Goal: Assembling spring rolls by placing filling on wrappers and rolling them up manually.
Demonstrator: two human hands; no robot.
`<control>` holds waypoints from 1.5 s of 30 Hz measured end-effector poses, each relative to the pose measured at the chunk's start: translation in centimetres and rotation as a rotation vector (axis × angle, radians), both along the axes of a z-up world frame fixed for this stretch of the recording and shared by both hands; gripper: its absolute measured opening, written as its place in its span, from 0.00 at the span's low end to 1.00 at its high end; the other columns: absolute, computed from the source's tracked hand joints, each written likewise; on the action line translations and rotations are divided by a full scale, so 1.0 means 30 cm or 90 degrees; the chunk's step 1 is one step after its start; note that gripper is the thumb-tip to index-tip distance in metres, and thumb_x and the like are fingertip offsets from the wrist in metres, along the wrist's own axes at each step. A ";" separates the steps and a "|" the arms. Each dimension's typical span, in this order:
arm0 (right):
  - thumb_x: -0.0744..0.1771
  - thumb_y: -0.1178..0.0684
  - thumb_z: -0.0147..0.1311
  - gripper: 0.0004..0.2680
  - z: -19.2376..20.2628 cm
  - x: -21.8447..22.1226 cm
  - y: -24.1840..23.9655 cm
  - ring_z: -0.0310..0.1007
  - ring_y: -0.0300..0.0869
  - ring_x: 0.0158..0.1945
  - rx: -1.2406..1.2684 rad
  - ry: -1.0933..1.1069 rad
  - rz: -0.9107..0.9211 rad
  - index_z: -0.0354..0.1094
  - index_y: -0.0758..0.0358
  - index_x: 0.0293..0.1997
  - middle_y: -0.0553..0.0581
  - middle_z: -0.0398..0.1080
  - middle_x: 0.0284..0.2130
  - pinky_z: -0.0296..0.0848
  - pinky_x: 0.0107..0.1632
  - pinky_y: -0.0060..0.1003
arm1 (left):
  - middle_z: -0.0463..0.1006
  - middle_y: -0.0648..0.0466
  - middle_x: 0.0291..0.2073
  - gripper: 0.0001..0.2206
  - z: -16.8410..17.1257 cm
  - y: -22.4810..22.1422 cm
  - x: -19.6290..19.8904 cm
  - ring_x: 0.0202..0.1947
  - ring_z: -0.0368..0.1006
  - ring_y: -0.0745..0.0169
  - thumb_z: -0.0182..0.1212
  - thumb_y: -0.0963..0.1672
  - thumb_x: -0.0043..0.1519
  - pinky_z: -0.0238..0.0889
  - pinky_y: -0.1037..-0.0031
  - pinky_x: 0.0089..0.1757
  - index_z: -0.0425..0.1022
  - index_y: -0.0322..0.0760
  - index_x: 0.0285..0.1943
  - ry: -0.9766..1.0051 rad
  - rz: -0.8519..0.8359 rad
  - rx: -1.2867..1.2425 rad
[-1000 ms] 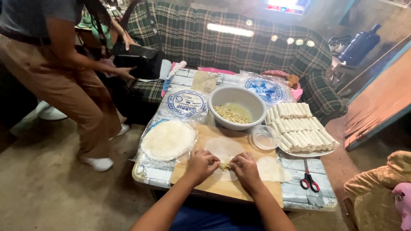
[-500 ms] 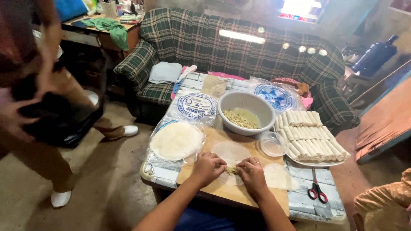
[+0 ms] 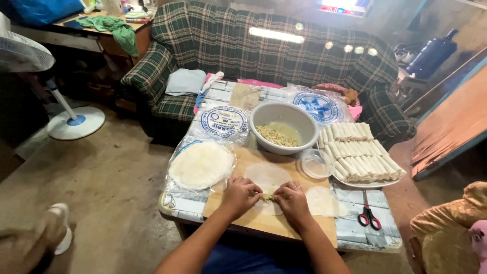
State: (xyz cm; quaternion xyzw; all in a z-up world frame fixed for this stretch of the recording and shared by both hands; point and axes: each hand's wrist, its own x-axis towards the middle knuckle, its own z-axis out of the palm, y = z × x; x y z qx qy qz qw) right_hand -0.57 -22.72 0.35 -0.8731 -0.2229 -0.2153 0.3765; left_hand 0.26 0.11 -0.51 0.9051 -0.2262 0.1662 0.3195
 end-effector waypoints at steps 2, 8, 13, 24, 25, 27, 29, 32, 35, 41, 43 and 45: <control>0.62 0.57 0.66 0.02 -0.001 0.005 0.001 0.70 0.46 0.40 -0.007 -0.006 0.005 0.78 0.58 0.30 0.51 0.74 0.30 0.67 0.52 0.41 | 0.80 0.63 0.35 0.05 -0.011 0.002 0.005 0.46 0.72 0.59 0.68 0.52 0.59 0.50 0.59 0.54 0.85 0.57 0.37 -0.006 0.000 0.000; 0.64 0.56 0.62 0.02 0.032 -0.008 -0.012 0.74 0.49 0.39 0.046 0.003 -0.059 0.79 0.53 0.35 0.54 0.75 0.30 0.74 0.47 0.41 | 0.80 0.68 0.35 0.05 -0.039 0.019 0.021 0.45 0.75 0.68 0.65 0.54 0.59 0.55 0.65 0.55 0.82 0.66 0.39 0.012 0.038 -0.051; 0.64 0.56 0.62 0.03 0.002 0.011 -0.043 0.74 0.46 0.36 0.081 -0.012 -0.143 0.80 0.52 0.37 0.52 0.74 0.27 0.74 0.44 0.37 | 0.79 0.68 0.35 0.04 -0.044 0.027 0.030 0.45 0.75 0.68 0.64 0.54 0.60 0.57 0.67 0.55 0.83 0.68 0.41 0.025 0.060 -0.078; 0.61 0.47 0.68 0.03 -0.016 0.001 -0.024 0.69 0.46 0.45 -0.050 0.031 -0.064 0.79 0.46 0.30 0.48 0.73 0.31 0.65 0.53 0.41 | 0.77 0.66 0.39 0.12 -0.078 -0.052 0.031 0.48 0.71 0.64 0.71 0.55 0.52 0.55 0.60 0.55 0.81 0.64 0.44 0.009 -0.003 0.099; 0.61 0.47 0.68 0.03 0.007 -0.010 -0.020 0.69 0.46 0.45 -0.050 0.032 -0.067 0.79 0.46 0.30 0.48 0.73 0.31 0.65 0.53 0.41 | 0.77 0.66 0.39 0.12 -0.069 -0.050 0.028 0.48 0.71 0.64 0.71 0.55 0.52 0.55 0.60 0.55 0.81 0.64 0.44 0.010 -0.006 0.099; 0.65 0.49 0.62 0.02 0.053 -0.031 -0.013 0.70 0.46 0.44 -0.039 0.037 -0.080 0.79 0.48 0.35 0.49 0.74 0.31 0.65 0.52 0.41 | 0.77 0.66 0.38 0.12 -0.053 -0.048 0.021 0.48 0.71 0.64 0.72 0.54 0.52 0.57 0.61 0.54 0.82 0.63 0.44 0.009 -0.004 0.098; 0.66 0.50 0.61 0.02 0.015 -0.006 -0.033 0.71 0.46 0.44 -0.028 0.027 -0.116 0.79 0.47 0.37 0.49 0.74 0.30 0.65 0.52 0.41 | 0.79 0.63 0.40 0.13 -0.034 -0.019 0.019 0.48 0.72 0.61 0.71 0.54 0.53 0.59 0.61 0.53 0.82 0.61 0.46 0.040 -0.002 0.062; 0.64 0.53 0.62 0.02 -0.037 0.031 -0.068 0.72 0.47 0.42 0.016 0.016 -0.192 0.79 0.47 0.36 0.49 0.74 0.28 0.68 0.49 0.40 | 0.82 0.60 0.40 0.11 -0.066 0.037 0.049 0.46 0.77 0.58 0.66 0.54 0.59 0.67 0.63 0.49 0.83 0.61 0.48 0.114 0.070 0.006; 0.60 0.56 0.66 0.04 -0.072 0.049 -0.085 0.73 0.47 0.40 0.052 0.018 -0.254 0.79 0.48 0.33 0.49 0.73 0.25 0.71 0.47 0.40 | 0.83 0.59 0.35 0.11 -0.129 0.086 0.093 0.41 0.82 0.55 0.62 0.56 0.62 0.75 0.63 0.43 0.83 0.58 0.44 0.181 0.186 0.043; 0.59 0.46 0.66 0.04 -0.144 0.091 -0.120 0.70 0.45 0.40 -0.139 -0.023 -0.427 0.77 0.42 0.30 0.44 0.69 0.25 0.71 0.44 0.44 | 0.80 0.50 0.38 0.19 -0.133 0.056 0.123 0.39 0.82 0.44 0.66 0.58 0.57 0.75 0.56 0.39 0.81 0.45 0.43 0.221 0.277 0.150; 0.58 0.44 0.67 0.05 -0.127 0.079 -0.102 0.70 0.47 0.41 -0.183 -0.022 -0.447 0.77 0.42 0.29 0.45 0.69 0.26 0.71 0.44 0.47 | 0.79 0.50 0.40 0.19 -0.105 0.032 0.112 0.41 0.82 0.41 0.66 0.57 0.57 0.75 0.54 0.40 0.80 0.44 0.44 0.245 0.278 0.142; 0.57 0.52 0.68 0.06 -0.102 0.074 -0.084 0.71 0.50 0.40 -0.065 -0.089 -0.305 0.76 0.45 0.31 0.48 0.69 0.26 0.71 0.44 0.45 | 0.79 0.46 0.37 0.17 -0.051 0.014 0.099 0.43 0.82 0.39 0.62 0.54 0.62 0.76 0.54 0.42 0.79 0.36 0.43 0.238 0.286 0.191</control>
